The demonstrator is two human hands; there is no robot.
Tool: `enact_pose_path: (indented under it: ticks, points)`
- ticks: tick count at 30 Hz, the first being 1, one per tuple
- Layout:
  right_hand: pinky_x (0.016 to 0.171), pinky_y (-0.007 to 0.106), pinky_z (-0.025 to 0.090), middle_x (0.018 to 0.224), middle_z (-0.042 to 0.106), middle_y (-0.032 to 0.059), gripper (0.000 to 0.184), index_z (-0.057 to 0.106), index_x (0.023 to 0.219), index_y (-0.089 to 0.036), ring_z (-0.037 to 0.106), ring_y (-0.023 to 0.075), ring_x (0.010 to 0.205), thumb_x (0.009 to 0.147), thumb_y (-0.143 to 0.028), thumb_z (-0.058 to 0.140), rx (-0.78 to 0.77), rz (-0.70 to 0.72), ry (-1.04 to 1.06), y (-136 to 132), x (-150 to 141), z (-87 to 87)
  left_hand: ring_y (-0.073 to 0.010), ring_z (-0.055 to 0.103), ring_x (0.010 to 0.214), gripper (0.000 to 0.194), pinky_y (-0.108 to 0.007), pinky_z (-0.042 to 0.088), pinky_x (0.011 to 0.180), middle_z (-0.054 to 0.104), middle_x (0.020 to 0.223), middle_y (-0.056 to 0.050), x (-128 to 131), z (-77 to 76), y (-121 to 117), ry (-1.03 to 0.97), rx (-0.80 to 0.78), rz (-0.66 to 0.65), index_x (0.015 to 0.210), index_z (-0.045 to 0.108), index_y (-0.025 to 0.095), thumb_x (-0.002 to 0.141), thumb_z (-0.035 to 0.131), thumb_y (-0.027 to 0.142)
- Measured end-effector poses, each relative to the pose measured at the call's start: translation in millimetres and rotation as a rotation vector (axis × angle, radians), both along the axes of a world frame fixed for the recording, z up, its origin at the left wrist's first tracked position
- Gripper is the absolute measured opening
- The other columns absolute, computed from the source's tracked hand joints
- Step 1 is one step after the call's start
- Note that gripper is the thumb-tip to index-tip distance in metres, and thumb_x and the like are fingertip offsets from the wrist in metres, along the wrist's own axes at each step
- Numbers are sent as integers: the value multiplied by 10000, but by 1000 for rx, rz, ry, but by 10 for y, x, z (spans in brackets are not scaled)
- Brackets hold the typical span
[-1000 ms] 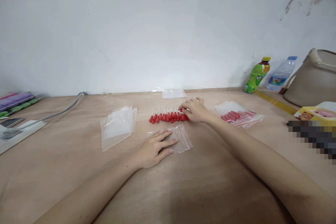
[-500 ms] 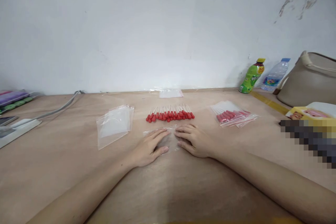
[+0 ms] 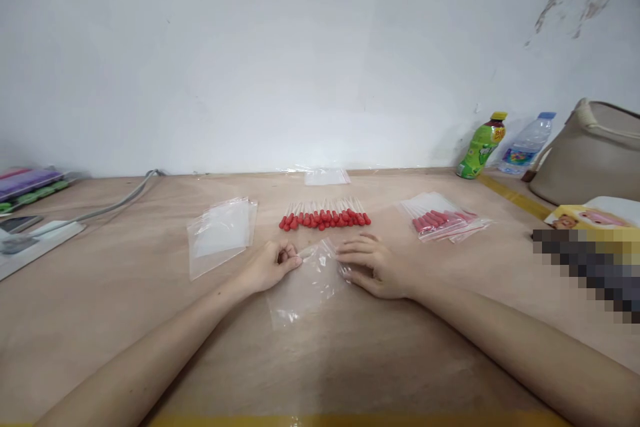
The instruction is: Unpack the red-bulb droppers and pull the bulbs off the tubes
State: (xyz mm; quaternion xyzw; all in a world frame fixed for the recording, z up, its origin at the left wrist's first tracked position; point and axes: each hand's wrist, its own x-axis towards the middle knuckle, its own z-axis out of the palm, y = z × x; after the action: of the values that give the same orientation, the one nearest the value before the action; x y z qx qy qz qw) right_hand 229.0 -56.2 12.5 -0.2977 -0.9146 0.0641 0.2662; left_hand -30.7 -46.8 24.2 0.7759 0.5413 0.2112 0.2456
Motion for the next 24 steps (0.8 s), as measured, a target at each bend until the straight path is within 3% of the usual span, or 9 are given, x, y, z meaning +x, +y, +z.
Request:
enact_pose_path:
  ticks: [3, 6, 9, 11, 14, 16, 19, 24]
  points:
    - [898, 374, 346, 1066, 606, 69, 250, 626, 990, -224, 523, 200, 1007, 816, -325, 477, 152, -271, 131, 158, 198, 82, -132, 510, 586, 244, -241, 389, 553, 538, 653, 22, -260, 115, 40, -20, 199, 145, 897, 513, 182, 788, 433, 385]
    - [876, 401, 328, 993, 615, 79, 247, 644, 904, -204, 521, 225, 979, 802, -337, 461, 222, -678, 142, 407, 561, 165, -150, 517, 560, 437, -271, 411, 585, 523, 616, 41, -667, 153, 114, 52, 353, 406, 1214, 345, 201, 786, 382, 284]
    - [835, 462, 323, 1034, 597, 100, 296, 639, 937, -210, 490, 293, 1019, 772, -379, 461, 71, -1053, -41, 630, 959, 194, -178, 552, 594, 574, -314, 443, 640, 548, 668, 15, -1027, 30, 157, 173, 351, 522, 1310, 231, 191, 758, 384, 239]
    - [807, 482, 335, 1069, 578, 135, 398, 612, 1011, -195, 481, 334, 1028, 745, -454, 470, -70, -1198, -156, 724, 1158, 174, -217, 578, 701, 641, -359, 457, 689, 573, 803, -44, -1178, -107, 175, 241, 367, 571, 1341, 164, 156, 751, 399, 250]
    - [777, 494, 356, 1084, 563, 166, 543, 581, 1052, -183, 491, 357, 1014, 701, -579, 461, -244, -1248, -255, 780, 1305, 118, -292, 515, 989, 696, -441, 428, 820, 495, 1078, -157, -1304, -274, 246, 308, 446, 621, 1337, 130, 100, 730, 430, 261]
    - [766, 485, 368, 1071, 563, 173, 565, 575, 1042, -181, 502, 349, 1001, 687, -605, 460, -277, -1242, -270, 784, 1324, 93, -307, 445, 1091, 635, -460, 388, 896, 437, 1144, -184, -1368, -314, 333, 306, 489, 604, 1281, 221, 63, 709, 428, 245]
    - [756, 483, 375, 1050, 563, 182, 592, 545, 1063, -160, 510, 345, 988, 656, -589, 506, -224, -1287, -242, 788, 1312, 94, -272, 425, 1134, 485, -422, 365, 954, 453, 1138, -155, -1473, -286, 483, 304, 470, 478, 1156, 384, 92, 684, 383, 202]
    - [752, 511, 351, 962, 602, 175, 590, 564, 1019, -137, 529, 357, 939, 612, -564, 565, -224, -1360, -217, 834, 1349, 120, -229, 339, 1247, 490, -389, 291, 1036, 406, 1300, -63, -1646, -224, 671, 298, 327, 305, 1140, 481, 197, 664, 365, 198]
